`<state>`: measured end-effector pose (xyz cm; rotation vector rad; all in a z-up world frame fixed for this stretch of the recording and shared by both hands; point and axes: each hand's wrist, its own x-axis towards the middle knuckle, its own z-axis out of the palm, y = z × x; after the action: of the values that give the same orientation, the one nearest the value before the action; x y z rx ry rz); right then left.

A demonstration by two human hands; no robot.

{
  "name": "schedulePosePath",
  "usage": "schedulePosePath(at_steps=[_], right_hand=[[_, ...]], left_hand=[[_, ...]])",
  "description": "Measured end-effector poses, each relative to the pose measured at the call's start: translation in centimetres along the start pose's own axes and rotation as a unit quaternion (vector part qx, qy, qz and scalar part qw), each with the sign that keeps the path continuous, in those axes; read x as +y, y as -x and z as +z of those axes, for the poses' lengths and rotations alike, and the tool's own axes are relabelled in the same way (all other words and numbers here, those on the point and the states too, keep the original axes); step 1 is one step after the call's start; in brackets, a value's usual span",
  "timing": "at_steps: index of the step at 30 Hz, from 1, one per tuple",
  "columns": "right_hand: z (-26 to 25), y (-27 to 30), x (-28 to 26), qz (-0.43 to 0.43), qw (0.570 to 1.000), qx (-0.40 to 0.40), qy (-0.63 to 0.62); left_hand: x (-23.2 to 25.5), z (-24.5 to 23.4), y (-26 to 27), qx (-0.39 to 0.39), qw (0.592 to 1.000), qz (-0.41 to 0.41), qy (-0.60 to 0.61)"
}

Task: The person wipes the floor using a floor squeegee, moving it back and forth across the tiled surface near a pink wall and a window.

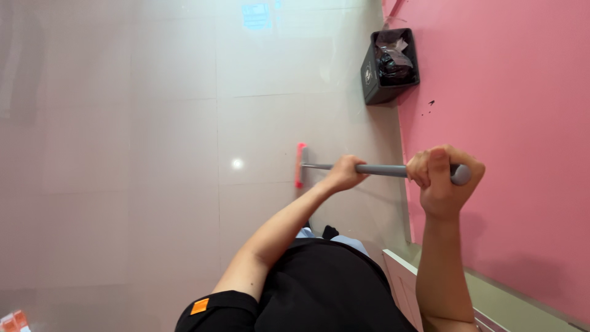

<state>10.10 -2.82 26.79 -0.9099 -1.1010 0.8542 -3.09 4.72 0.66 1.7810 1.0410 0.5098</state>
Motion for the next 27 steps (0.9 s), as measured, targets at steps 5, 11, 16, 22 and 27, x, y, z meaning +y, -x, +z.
schedulePosePath(at_steps=[5, 11, 16, 22, 27], right_hand=[[2.5, -0.3, -0.8, -0.021, 0.986, -0.018, 0.163], [4.0, 0.0, 2.8, -0.026, 0.957, -0.062, 0.281], [4.0, -0.5, 3.0, 0.008, 0.981, -0.044, 0.19], [4.8, -0.9, 3.8, -0.009, 0.999, -0.034, 0.02], [4.8, 0.2, 6.7, 0.027, 0.998, 0.012, -0.062]], left_hand=[[2.1, 1.8, -2.1, -0.046, 0.995, 0.033, 0.085], [0.3, 1.9, -2.8, -0.05, 0.966, 0.099, 0.234], [-1.5, 0.2, -2.2, -0.067, 0.991, 0.005, 0.12], [-2.6, -3.2, -0.1, -0.016, 1.0, 0.005, 0.006], [-5.2, -5.7, 2.0, -0.014, 0.999, -0.027, -0.022]])
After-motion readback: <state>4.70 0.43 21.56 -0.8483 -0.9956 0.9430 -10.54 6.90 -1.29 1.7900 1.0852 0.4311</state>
